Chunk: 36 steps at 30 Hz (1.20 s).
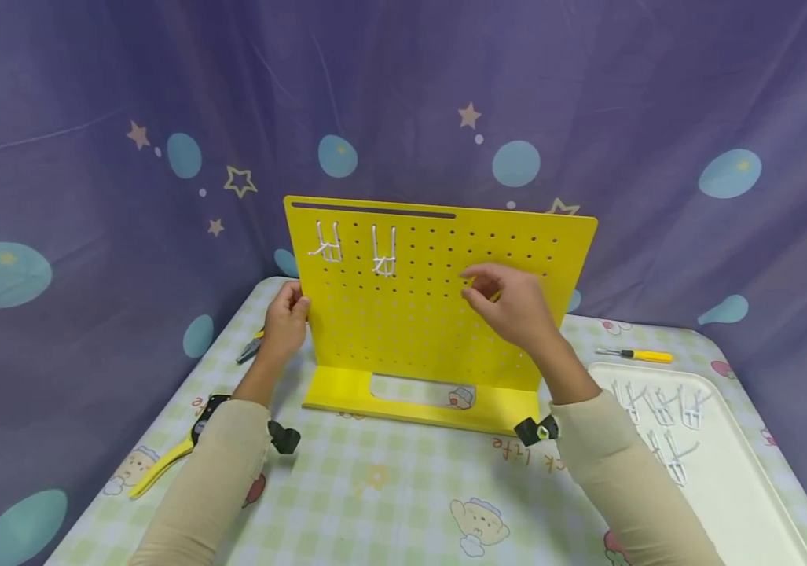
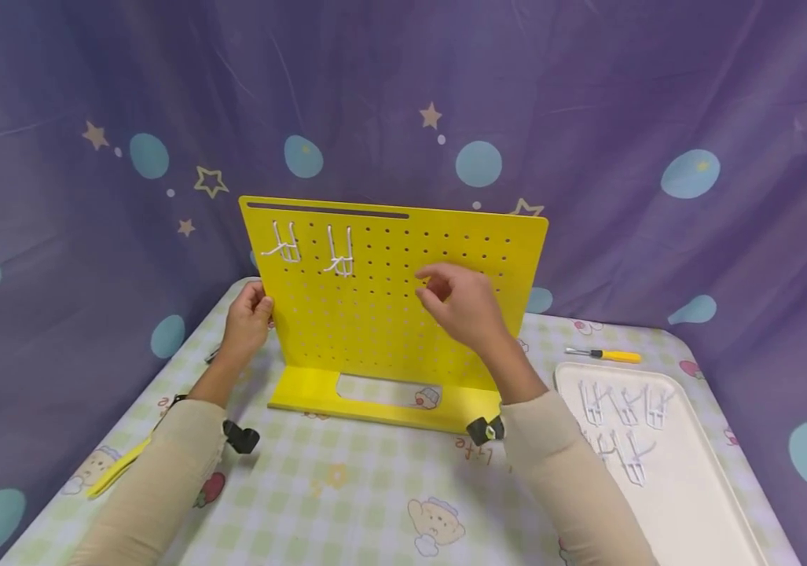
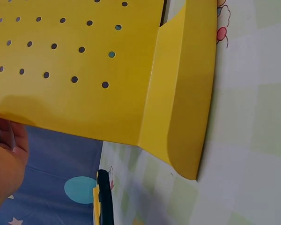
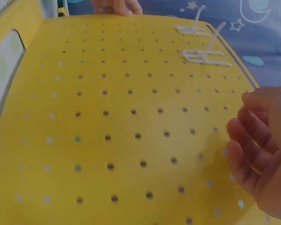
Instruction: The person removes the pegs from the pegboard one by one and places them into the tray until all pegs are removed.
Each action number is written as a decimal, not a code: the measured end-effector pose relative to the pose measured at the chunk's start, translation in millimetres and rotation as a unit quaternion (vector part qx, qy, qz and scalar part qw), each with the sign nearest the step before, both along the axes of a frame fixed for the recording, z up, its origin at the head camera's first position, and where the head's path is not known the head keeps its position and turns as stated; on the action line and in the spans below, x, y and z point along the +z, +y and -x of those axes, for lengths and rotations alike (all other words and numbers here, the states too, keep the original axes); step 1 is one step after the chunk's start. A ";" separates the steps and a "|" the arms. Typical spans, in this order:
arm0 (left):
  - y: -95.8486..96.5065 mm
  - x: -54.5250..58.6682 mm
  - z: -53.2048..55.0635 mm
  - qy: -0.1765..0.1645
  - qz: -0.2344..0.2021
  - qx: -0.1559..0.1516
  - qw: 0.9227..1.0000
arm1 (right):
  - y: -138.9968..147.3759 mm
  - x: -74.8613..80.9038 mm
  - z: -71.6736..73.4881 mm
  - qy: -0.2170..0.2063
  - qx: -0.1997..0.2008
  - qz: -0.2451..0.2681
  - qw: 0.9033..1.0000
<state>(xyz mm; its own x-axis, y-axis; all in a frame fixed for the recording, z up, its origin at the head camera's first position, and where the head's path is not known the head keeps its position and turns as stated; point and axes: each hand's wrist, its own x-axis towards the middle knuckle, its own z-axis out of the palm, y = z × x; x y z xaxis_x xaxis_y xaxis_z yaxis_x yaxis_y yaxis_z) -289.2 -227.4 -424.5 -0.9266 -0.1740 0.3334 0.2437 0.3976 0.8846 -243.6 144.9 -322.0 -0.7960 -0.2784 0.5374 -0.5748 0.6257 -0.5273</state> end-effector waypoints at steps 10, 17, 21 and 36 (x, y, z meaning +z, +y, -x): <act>0.9 0.6 0.0 -0.013 -0.005 0.008 1.000 | -38.6 10.2 12.3 0.043 0.027 0.005 0.999; 3.5 4.2 -2.9 -0.002 -0.003 0.004 1.000 | -61.1 11.8 17.1 0.020 0.015 -0.038 0.999; 3.1 5.1 -4.6 -0.003 0.000 0.002 1.000 | -72.7 10.0 19.4 0.004 0.004 -0.063 0.998; 2.0 3.1 -4.1 -0.004 0.005 0.003 1.000 | -112.6 8.1 29.7 0.047 -0.041 -0.076 0.995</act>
<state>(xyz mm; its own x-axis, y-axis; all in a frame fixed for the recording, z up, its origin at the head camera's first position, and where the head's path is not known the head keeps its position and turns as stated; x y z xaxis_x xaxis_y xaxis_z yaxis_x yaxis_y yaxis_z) -285.1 -225.4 -421.3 -0.9282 -0.1768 0.3273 0.2335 0.4080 0.8826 -273.3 32.3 -313.9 -0.7673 -0.2983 0.5676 -0.5612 0.7406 -0.3695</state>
